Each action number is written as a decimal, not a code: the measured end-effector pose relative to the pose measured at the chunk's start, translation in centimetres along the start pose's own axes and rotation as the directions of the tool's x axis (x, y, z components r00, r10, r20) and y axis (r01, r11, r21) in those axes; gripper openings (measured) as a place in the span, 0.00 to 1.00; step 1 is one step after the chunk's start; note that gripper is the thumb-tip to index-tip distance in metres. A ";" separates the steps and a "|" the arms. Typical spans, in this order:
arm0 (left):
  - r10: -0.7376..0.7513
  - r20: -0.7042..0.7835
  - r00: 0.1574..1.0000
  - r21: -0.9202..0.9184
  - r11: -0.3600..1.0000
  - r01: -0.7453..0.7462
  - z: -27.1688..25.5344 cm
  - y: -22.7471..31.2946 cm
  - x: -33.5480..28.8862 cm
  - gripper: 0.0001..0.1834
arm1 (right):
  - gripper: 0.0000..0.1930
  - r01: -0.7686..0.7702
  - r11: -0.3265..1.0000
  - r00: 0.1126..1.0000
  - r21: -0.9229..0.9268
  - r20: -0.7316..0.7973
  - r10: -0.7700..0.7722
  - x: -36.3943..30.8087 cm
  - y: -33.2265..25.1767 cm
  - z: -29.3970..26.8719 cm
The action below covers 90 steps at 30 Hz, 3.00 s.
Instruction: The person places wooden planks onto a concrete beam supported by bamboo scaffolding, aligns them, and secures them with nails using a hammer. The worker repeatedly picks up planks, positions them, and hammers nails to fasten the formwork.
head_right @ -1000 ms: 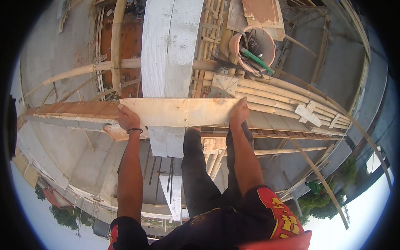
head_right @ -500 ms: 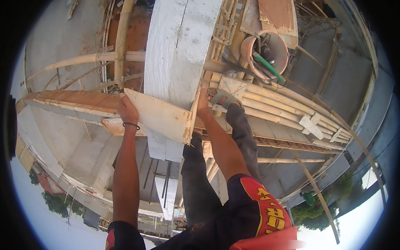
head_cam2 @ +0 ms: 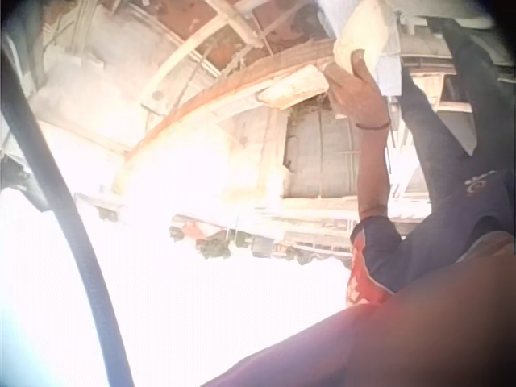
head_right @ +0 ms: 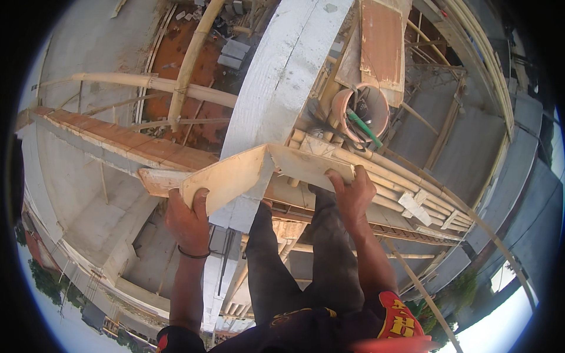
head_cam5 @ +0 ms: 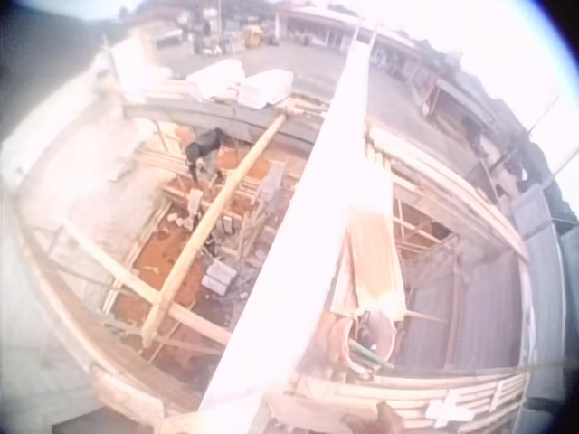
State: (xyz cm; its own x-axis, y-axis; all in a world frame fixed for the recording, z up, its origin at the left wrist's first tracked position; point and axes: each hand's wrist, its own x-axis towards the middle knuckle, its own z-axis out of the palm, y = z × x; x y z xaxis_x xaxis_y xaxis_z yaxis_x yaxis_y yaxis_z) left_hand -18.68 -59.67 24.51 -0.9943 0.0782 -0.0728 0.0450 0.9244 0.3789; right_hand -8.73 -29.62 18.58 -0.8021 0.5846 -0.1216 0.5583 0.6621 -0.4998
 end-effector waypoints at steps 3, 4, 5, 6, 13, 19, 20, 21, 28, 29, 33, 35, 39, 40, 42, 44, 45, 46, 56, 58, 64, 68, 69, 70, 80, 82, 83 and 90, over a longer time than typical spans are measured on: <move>-0.029 0.021 0.999 0.104 0.994 0.027 -2.1 -2.1 0.2 0.23 | 0.27 0.665 0.732 0.747 -0.150 0.159 -0.646 1.4 -3.7 -2.6; -0.122 0.056 0.991 0.112 0.987 0.115 -2.9 -4.7 1.1 0.23 | 0.28 0.693 0.714 0.721 -0.101 0.075 -0.689 3.2 -4.3 -2.3; -0.160 0.054 0.986 0.108 0.982 0.154 -4.1 -7.5 1.6 0.23 | 0.26 0.630 0.769 0.777 -0.109 0.076 -0.625 5.0 -4.7 -2.2; -0.260 0.052 0.964 0.068 0.964 0.256 -4.9 -10.3 1.9 0.23 | 0.24 0.462 0.886 0.879 -0.037 0.149 -0.452 6.7 -5.0 -2.1; -0.534 0.110 0.838 -0.044 0.840 0.541 -4.3 -21.4 -3.7 0.23 | 0.30 0.508 0.847 0.805 -0.158 0.437 -0.401 16.7 -9.3 8.6; -0.507 0.172 0.845 -0.210 0.819 0.534 -1.2 -25.2 -6.3 0.25 | 0.32 0.741 0.670 0.667 -0.049 0.174 -0.725 8.4 -15.3 8.3; -0.488 0.173 0.856 -0.203 0.832 0.516 -0.2 -25.7 -6.4 0.25 | 0.31 0.765 0.633 0.577 0.118 0.309 -0.756 5.4 -16.4 8.2; -0.488 0.164 0.857 -0.211 0.831 0.514 0.9 -26.3 -6.4 0.26 | 0.30 0.761 0.583 0.449 0.287 0.417 -0.791 2.5 -17.5 8.5; -0.592 0.547 0.592 -0.737 -0.005 0.676 6.0 -29.2 -6.0 0.19 | 0.32 0.733 0.579 0.334 0.358 0.551 -0.765 -7.6 -23.2 19.0; -0.539 0.619 0.572 -0.736 -0.145 0.661 6.5 -29.0 -6.0 0.19 | 0.34 0.685 0.673 0.409 0.278 0.618 -0.671 -8.0 -23.7 21.7; -0.561 0.668 0.489 -0.701 -0.254 0.666 9.1 -28.6 -6.5 0.20 | 0.40 -0.345 0.939 0.444 0.016 0.884 0.148 -8.0 -24.8 32.1; -0.548 0.684 0.482 -0.697 -0.293 0.655 10.6 -29.2 -7.6 0.20 | 0.40 0.205 0.972 0.842 -0.115 0.527 -0.115 -6.8 -24.5 35.1; -0.396 0.702 0.592 -0.712 -0.414 0.567 12.6 -33.2 -10.5 0.23 | 0.39 0.821 0.544 0.345 0.174 0.607 -0.716 -2.5 -23.8 35.9; -0.372 0.717 0.589 -0.693 -0.467 0.549 13.1 -34.3 -10.8 0.24 | 0.40 0.850 0.424 0.132 0.313 0.653 -0.746 -2.1 -23.8 35.6; -0.395 0.717 0.575 -0.692 -0.505 0.516 14.2 -35.8 -11.0 0.24 | 0.40 0.910 0.165 -0.121 0.381 0.624 -0.772 -2.6 -23.5 34.4; -0.415 0.739 0.531 -0.671 -0.529 0.520 15.1 -36.6 -10.8 0.22 | 0.41 0.922 0.041 -0.235 0.384 0.641 -0.730 -4.3 -23.1 33.3; -0.425 0.756 0.498 -0.652 -0.543 0.529 15.5 -36.5 -10.6 0.21 | 0.42 0.928 0.027 -0.241 0.371 0.657 -0.714 -5.4 -23.0 33.1; -0.435 0.771 0.465 -0.636 -0.554 0.537 15.9 -36.3 -10.2 0.20 | 0.42 0.929 0.006 -0.255 0.371 0.651 -0.715 -6.3 -23.0 33.4; -0.310 0.935 0.169 -0.349 -0.735 0.581 24.3 -33.1 -12.0 0.16 | 0.23 0.929 -0.293 -0.319 0.224 0.887 -0.334 -10.9 -19.6 42.2; -0.252 0.957 0.143 -0.286 -0.743 0.605 26.8 -33.1 -13.5 0.16 | 0.16 0.914 -0.274 -0.381 0.301 0.867 -0.320 -10.5 -18.3 43.3; -0.346 0.926 0.151 -0.343 -0.602 0.721 32.2 -34.1 -15.7 0.20 | 0.25 0.831 -0.301 -0.555 0.468 0.734 -0.392 -8.6 -17.1 46.4; -0.713 0.497 0.495 -0.557 0.175 0.812 32.9 -34.8 -15.0 0.21 | 0.20 0.841 -0.324 -0.540 0.433 0.660 -0.522 -8.9 -18.5 46.3; -0.699 0.454 0.553 -0.659 0.155 0.736 32.5 -35.2 -14.8 0.23 | 0.17 0.859 -0.275 -0.508 0.432 0.651 -0.564 -8.8 -19.3 46.2; -0.685 0.398 0.610 -0.751 0.138 0.645 31.8 -35.8 -14.6 0.24 | 0.15 0.860 -0.238 -0.486 0.452 0.579 -0.654 -8.7 -20.2 46.1; -0.353 0.516 0.780 -0.837 -0.402 0.371 27.4 -36.5 -11.7 0.31 | 0.26 0.102 0.979 0.064 0.178 0.981 -0.185 -7.4 -25.4 49.0; -0.458 0.567 0.684 -0.817 -0.419 0.396 28.4 -36.7 -11.0 0.30 | 0.31 0.034 0.997 0.171 0.075 0.982 -0.079 -8.3 -24.2 49.2; -0.498 0.598 0.628 -0.798 -0.439 0.412 29.0 -36.9 -10.8 0.29 | 0.33 0.053 0.998 0.243 -0.026 0.970 0.012 -8.7 -23.4 49.2; -0.601 0.774 0.197 -0.466 -0.331 0.821 32.9 -38.9 -11.9 0.22 | 0.34 0.616 0.764 0.279 -0.191 0.960 0.015 -10.2 -16.6 49.9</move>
State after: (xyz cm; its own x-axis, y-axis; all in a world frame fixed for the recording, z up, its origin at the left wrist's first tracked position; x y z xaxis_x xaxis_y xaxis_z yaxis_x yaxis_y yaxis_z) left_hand -5.42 -84.29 -19.67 -0.1478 -0.2512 -0.9566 -0.8759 -0.4159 0.2446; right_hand -20.33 -69.98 -14.69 -0.4189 -0.2771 -0.8647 -0.0275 0.9557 -0.2930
